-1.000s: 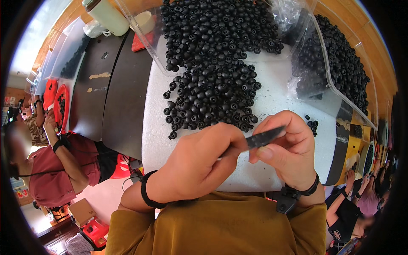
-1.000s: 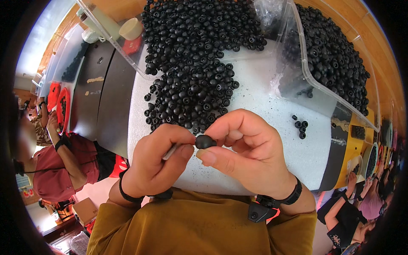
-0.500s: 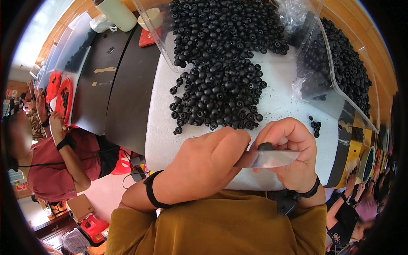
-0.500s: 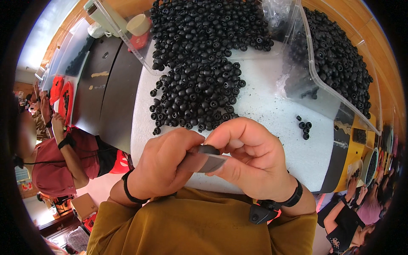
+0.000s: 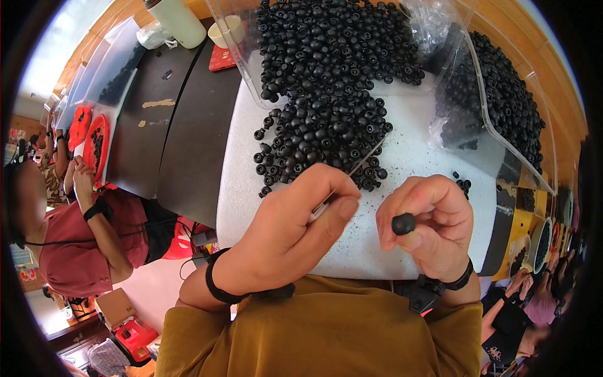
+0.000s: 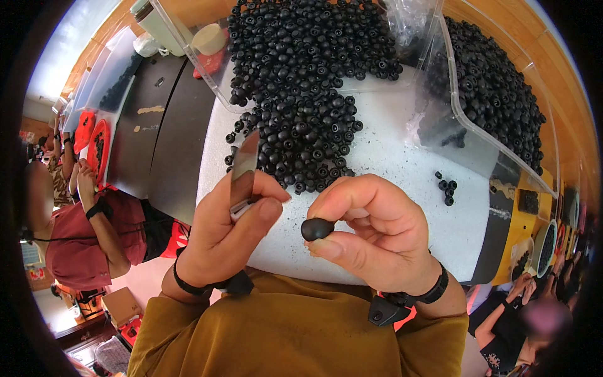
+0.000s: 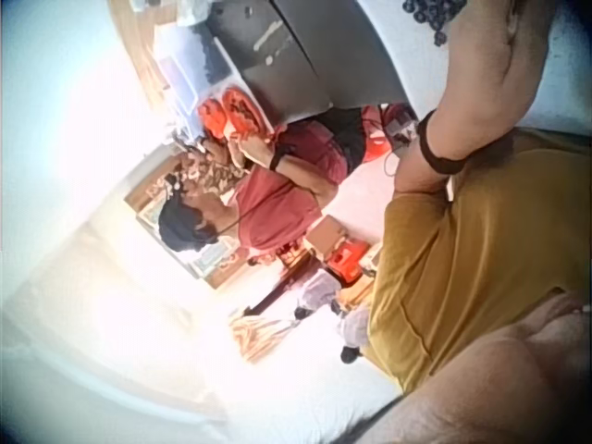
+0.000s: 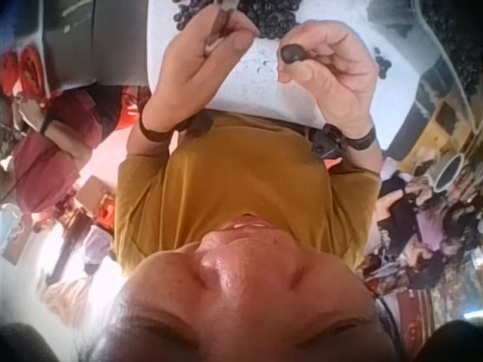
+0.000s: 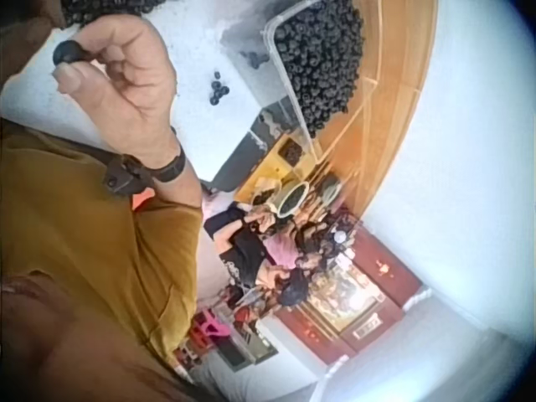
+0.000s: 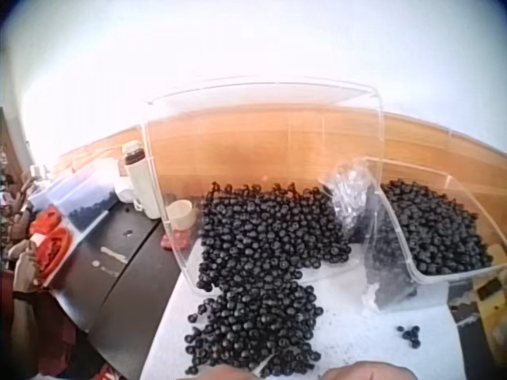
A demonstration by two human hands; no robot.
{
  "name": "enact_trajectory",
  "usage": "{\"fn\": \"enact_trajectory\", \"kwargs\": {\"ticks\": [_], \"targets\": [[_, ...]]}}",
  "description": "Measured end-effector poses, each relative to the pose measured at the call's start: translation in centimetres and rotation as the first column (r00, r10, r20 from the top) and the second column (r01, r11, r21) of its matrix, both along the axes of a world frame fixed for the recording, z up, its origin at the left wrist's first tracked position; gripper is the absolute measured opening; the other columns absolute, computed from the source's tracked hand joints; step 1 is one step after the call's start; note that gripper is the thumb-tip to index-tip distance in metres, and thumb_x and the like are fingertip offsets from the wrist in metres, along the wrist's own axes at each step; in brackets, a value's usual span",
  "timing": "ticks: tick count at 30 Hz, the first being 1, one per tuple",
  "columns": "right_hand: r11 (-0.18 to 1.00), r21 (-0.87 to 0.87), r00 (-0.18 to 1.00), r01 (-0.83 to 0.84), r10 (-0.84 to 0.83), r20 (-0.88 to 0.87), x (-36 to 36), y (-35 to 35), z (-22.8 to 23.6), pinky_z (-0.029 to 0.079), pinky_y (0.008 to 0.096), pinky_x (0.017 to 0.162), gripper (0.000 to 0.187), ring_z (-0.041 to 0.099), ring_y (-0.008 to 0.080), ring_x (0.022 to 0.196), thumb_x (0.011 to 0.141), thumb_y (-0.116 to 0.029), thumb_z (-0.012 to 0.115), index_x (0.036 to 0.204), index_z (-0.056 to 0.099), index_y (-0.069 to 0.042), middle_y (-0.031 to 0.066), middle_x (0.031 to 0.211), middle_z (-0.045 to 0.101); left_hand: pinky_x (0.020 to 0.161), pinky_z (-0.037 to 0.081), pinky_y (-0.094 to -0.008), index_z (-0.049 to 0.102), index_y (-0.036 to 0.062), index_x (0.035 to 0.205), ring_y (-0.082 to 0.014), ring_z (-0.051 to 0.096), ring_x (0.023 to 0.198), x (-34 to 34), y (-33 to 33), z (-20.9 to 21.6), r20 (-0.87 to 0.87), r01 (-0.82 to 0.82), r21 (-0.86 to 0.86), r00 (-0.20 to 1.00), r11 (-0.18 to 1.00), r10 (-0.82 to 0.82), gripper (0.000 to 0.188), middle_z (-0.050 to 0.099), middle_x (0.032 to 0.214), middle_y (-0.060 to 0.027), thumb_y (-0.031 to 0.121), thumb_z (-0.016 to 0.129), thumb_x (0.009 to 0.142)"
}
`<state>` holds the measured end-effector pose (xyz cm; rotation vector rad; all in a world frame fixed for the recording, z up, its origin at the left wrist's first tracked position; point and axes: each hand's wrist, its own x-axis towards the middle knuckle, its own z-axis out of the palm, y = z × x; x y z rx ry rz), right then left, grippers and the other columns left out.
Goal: Trim or process small black rubber or plastic components using a hand-held knife.
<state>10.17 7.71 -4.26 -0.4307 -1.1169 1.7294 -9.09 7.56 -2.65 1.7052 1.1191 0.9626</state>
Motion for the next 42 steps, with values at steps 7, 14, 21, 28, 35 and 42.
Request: {"fn": "enact_trajectory", "kwargs": {"ticks": [7,14,21,28,35,42], "targets": [[0.994,0.108,0.990,0.003,-0.019,0.143,-0.3,-0.4,-0.1,0.042,0.0258,0.073,0.022,0.054,0.0132,0.082,0.079,0.004,0.058,0.099,0.050,0.002,0.0089,0.090,0.056,0.059,0.033,-0.0197,0.052,0.0016,0.091,-0.0048,0.041,0.067,-0.3,-0.1,1.0,0.359,0.332,-0.349,0.911,0.876,-0.203,0.017,0.048,0.077,0.0004,0.018,0.055,0.086],[0.868,0.462,0.918,0.183,-0.319,0.236,2.3,0.0,2.3,0.044,0.0241,0.065,0.023,0.055,0.0153,0.074,0.074,0.004,0.061,0.096,0.053,0.002,0.0106,0.086,0.058,0.051,0.029,-0.0189,0.052,0.0020,0.088,-0.0040,0.038,0.057,-1.4,-0.8,-1.1,0.424,0.317,-0.372,0.894,0.872,-0.144,0.017,0.045,0.067,0.0021,0.018,0.055,0.087],[0.263,0.819,-0.050,0.509,-0.941,0.334,8.4,2.7,5.9,0.042,0.0223,0.072,0.029,0.052,0.0105,0.077,0.081,-0.002,0.058,0.109,0.053,-0.002,0.0069,0.097,0.058,0.047,0.026,-0.0171,0.048,0.0042,0.085,-0.0012,0.032,0.054,-3.3,-1.8,-2.8,0.481,0.275,-0.545,0.876,0.792,0.027,0.021,0.041,0.067,0.0047,0.025,0.050,0.091],[0.570,0.804,0.239,-0.167,-0.768,0.594,-0.1,4.5,1.5,0.044,0.0276,0.070,0.025,0.055,0.0227,0.080,0.074,-0.003,0.061,0.099,0.058,-0.003,0.0112,0.093,0.057,0.048,0.028,-0.0174,0.048,0.0040,0.086,-0.0015,0.033,0.055,-3.9,-2.3,-2.6,0.470,0.253,-0.563,0.881,0.787,0.053,0.019,0.041,0.066,0.0052,0.022,0.050,0.090],[0.710,0.680,0.139,-0.182,-0.666,0.733,-0.1,7.6,-4.0,0.044,0.0367,0.070,0.017,0.053,0.0303,0.080,0.073,-0.005,0.060,0.089,0.057,0.000,0.0124,0.084,0.054,0.057,0.032,-0.0184,0.049,0.0024,0.089,-0.0032,0.037,0.065,-4.3,-3.3,-2.8,0.445,0.241,-0.525,0.895,0.816,0.023,0.017,0.046,0.077,0.0023,0.020,0.050,0.090],[0.865,0.500,0.341,-0.037,-0.460,0.820,-0.1,6.2,-2.4,0.044,0.0259,0.063,0.020,0.055,0.0132,0.071,0.076,-0.004,0.061,0.096,0.057,0.000,0.0056,0.082,0.055,0.060,0.036,-0.0195,0.050,0.0014,0.089,-0.0043,0.040,0.067,-3.6,-2.7,-2.9,0.483,0.261,-0.530,0.875,0.807,0.034,0.014,0.048,0.079,0.0016,0.015,0.049,0.090]]}}
